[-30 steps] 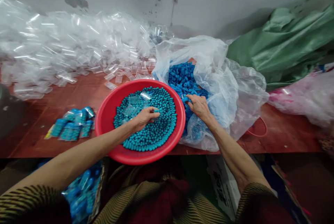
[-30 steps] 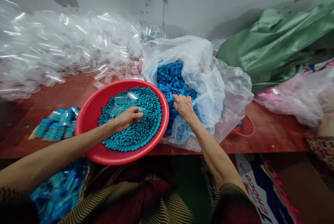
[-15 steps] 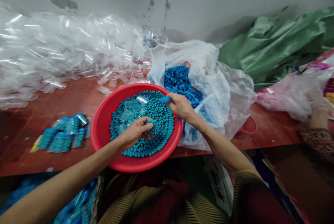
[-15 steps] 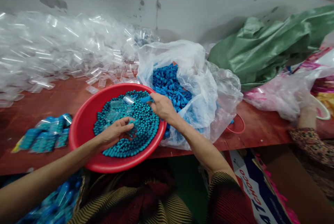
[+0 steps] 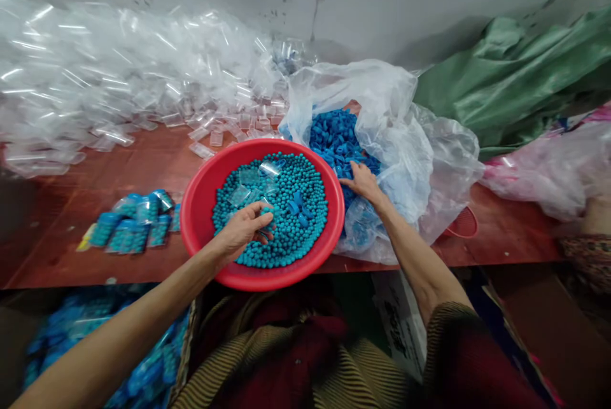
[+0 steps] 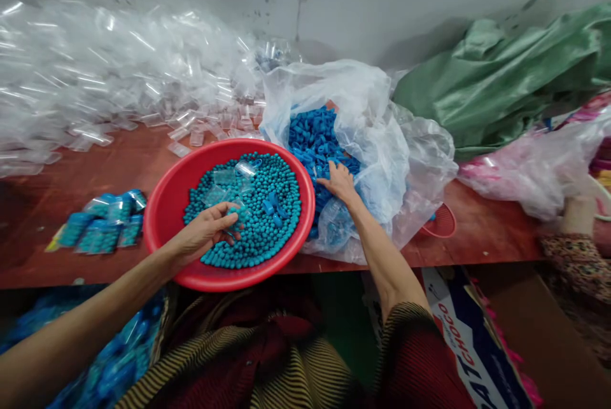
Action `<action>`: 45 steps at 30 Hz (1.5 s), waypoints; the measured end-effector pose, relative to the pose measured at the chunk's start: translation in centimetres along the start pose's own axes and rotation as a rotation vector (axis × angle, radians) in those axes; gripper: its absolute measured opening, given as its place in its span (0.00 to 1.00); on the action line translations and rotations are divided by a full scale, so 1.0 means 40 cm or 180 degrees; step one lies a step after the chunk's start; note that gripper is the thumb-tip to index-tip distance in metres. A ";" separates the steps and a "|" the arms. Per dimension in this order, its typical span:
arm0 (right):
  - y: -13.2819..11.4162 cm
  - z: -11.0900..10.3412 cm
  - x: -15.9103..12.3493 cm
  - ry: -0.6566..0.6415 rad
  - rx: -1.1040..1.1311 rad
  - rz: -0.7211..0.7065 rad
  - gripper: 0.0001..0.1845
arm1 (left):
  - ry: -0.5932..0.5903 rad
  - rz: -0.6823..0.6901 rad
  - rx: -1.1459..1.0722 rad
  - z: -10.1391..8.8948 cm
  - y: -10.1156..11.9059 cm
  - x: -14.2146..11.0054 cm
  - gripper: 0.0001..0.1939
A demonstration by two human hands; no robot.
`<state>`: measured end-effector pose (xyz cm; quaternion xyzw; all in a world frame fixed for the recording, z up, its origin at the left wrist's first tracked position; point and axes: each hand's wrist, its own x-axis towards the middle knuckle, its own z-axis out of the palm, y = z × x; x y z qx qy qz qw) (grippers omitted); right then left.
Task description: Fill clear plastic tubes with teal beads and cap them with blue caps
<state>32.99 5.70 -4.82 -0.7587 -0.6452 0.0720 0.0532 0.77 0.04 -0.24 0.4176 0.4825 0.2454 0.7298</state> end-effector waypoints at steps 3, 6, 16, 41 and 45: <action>0.029 0.058 0.004 -0.0034 -0.0150 -0.0062 0.30 | 0.0098 0.0002 0.0025 0.000 0.000 0.003 0.27; 0.033 0.081 -0.003 0.0133 -0.0068 -0.0311 0.22 | 0.0164 0.0009 0.0047 0.000 -0.002 0.005 0.27; -0.018 -0.061 -0.003 0.1155 0.0798 -0.0307 0.13 | 0.0237 0.0037 0.0145 0.005 -0.006 0.009 0.27; -0.367 -0.010 -0.146 -0.1338 -0.0617 -0.1675 0.16 | -0.0065 0.0022 -0.0250 0.005 -0.001 -0.007 0.23; -0.333 -0.043 -0.123 -0.1379 0.0463 -0.1433 0.17 | -0.0098 0.0092 -0.0280 0.005 -0.006 -0.005 0.24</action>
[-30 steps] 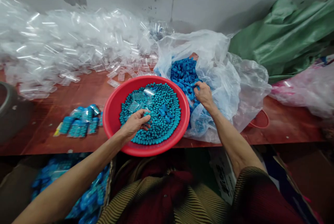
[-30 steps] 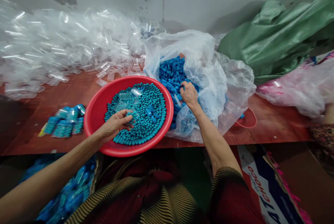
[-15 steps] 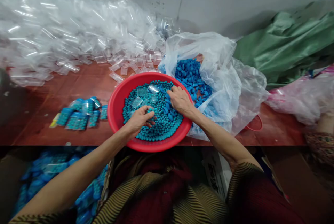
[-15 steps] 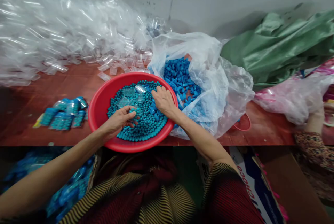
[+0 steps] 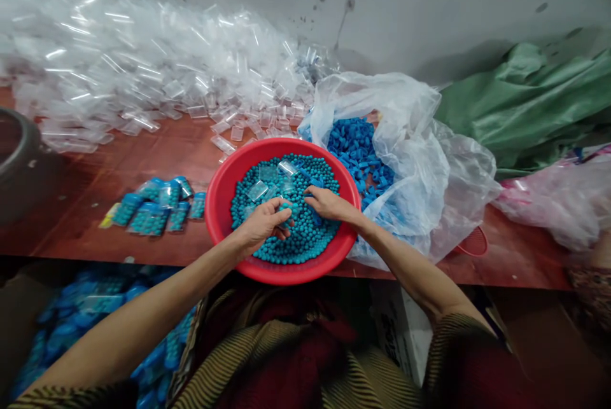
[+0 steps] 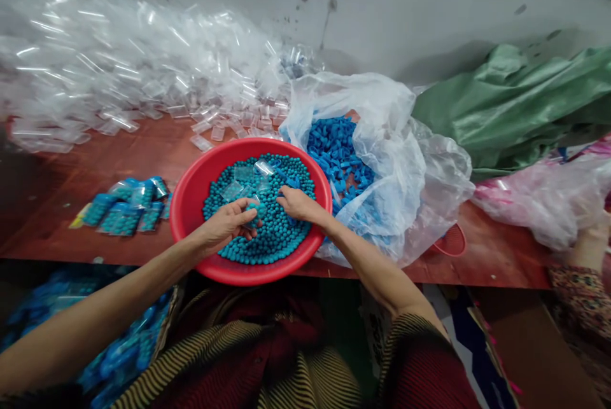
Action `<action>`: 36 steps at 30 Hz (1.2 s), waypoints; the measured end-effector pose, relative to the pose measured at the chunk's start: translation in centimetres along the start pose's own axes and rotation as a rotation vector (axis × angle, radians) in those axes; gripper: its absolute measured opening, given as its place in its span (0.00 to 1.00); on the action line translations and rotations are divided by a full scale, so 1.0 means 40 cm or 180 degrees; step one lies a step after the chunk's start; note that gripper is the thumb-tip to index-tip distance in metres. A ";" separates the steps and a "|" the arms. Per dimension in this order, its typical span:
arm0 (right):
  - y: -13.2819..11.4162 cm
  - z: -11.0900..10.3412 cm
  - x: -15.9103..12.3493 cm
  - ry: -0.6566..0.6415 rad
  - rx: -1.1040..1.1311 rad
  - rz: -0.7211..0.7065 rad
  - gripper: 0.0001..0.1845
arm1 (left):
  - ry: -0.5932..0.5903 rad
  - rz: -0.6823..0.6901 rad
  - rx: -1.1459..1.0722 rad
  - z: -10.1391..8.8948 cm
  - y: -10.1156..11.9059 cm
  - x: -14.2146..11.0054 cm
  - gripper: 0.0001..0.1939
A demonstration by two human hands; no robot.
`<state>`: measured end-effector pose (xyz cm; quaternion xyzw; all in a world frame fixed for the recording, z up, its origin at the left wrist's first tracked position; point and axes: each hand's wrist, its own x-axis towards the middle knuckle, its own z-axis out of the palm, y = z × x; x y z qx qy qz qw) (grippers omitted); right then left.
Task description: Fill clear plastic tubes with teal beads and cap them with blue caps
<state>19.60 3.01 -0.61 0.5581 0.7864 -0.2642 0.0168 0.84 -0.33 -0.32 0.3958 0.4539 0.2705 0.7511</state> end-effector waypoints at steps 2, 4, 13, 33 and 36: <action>-0.003 -0.012 -0.018 0.0209 0.1167 -0.0237 0.19 | 0.0006 0.0075 0.0024 0.002 0.000 -0.002 0.24; -0.018 -0.011 -0.039 0.0500 0.1927 -0.0602 0.20 | -0.0002 0.0165 0.0083 0.004 0.003 -0.005 0.23; -0.040 0.024 -0.087 0.1454 0.1422 -0.0790 0.20 | -0.0017 0.0283 0.0377 0.016 0.017 -0.017 0.20; -0.076 0.030 -0.110 0.1653 0.2325 -0.0523 0.10 | -0.0036 0.0812 0.0612 0.020 -0.008 -0.012 0.27; -0.071 0.022 -0.107 0.1638 0.2467 -0.0531 0.10 | -0.0088 0.0800 0.0646 0.021 -0.004 -0.015 0.27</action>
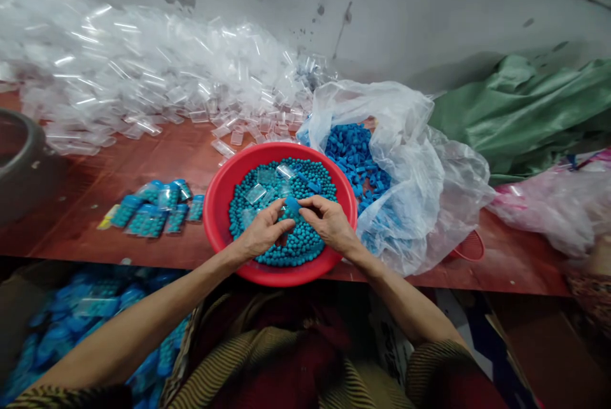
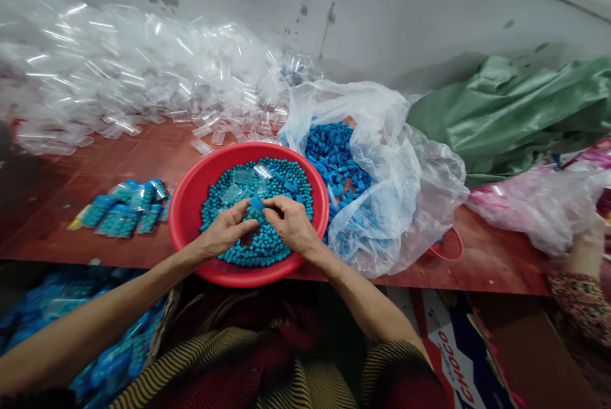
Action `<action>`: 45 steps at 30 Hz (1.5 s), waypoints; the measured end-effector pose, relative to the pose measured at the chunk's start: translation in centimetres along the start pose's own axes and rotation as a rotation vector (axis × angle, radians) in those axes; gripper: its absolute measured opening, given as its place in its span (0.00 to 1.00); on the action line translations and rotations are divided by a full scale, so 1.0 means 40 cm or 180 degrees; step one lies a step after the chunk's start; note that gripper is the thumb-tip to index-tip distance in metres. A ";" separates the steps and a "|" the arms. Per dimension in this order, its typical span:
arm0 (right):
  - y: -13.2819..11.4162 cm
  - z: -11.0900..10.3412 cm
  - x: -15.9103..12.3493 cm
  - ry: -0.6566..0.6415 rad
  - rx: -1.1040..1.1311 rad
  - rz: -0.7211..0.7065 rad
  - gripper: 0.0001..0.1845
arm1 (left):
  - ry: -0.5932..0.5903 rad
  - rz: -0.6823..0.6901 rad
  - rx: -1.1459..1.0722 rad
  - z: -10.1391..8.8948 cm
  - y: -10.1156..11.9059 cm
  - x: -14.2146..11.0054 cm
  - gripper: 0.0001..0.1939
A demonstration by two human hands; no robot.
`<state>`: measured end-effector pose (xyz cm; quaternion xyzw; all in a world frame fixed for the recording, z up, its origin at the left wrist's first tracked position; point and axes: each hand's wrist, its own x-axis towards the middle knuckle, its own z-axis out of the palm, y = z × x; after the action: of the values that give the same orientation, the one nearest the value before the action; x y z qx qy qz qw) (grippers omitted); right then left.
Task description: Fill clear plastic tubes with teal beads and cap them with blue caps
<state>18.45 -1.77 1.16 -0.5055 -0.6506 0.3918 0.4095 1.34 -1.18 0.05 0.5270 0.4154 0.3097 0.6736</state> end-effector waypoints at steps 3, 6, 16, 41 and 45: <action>-0.002 -0.013 0.009 0.0032 0.0326 0.0169 0.12 | 0.0024 -0.0031 -0.0054 -0.004 0.004 0.000 0.30; -0.005 -0.018 0.009 0.0004 0.0254 0.0113 0.12 | 0.0000 -0.0042 -0.0143 -0.009 0.003 0.001 0.31; 0.009 -0.013 -0.007 -0.0397 0.0076 0.0050 0.11 | -0.0006 -0.0125 -0.0245 -0.002 0.007 -0.002 0.32; 0.040 -0.002 0.009 -0.0641 -0.0475 -0.0995 0.11 | 0.0373 0.0030 0.0089 -0.006 0.000 -0.002 0.21; 0.027 -0.022 0.021 -0.0778 0.0758 0.0096 0.16 | 0.0142 -0.0121 -0.0103 -0.017 0.014 -0.004 0.24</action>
<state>19.50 -0.66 0.58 -0.4118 -0.6368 0.5308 0.3784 0.66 -0.88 0.58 0.5011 0.4352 0.3151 0.6784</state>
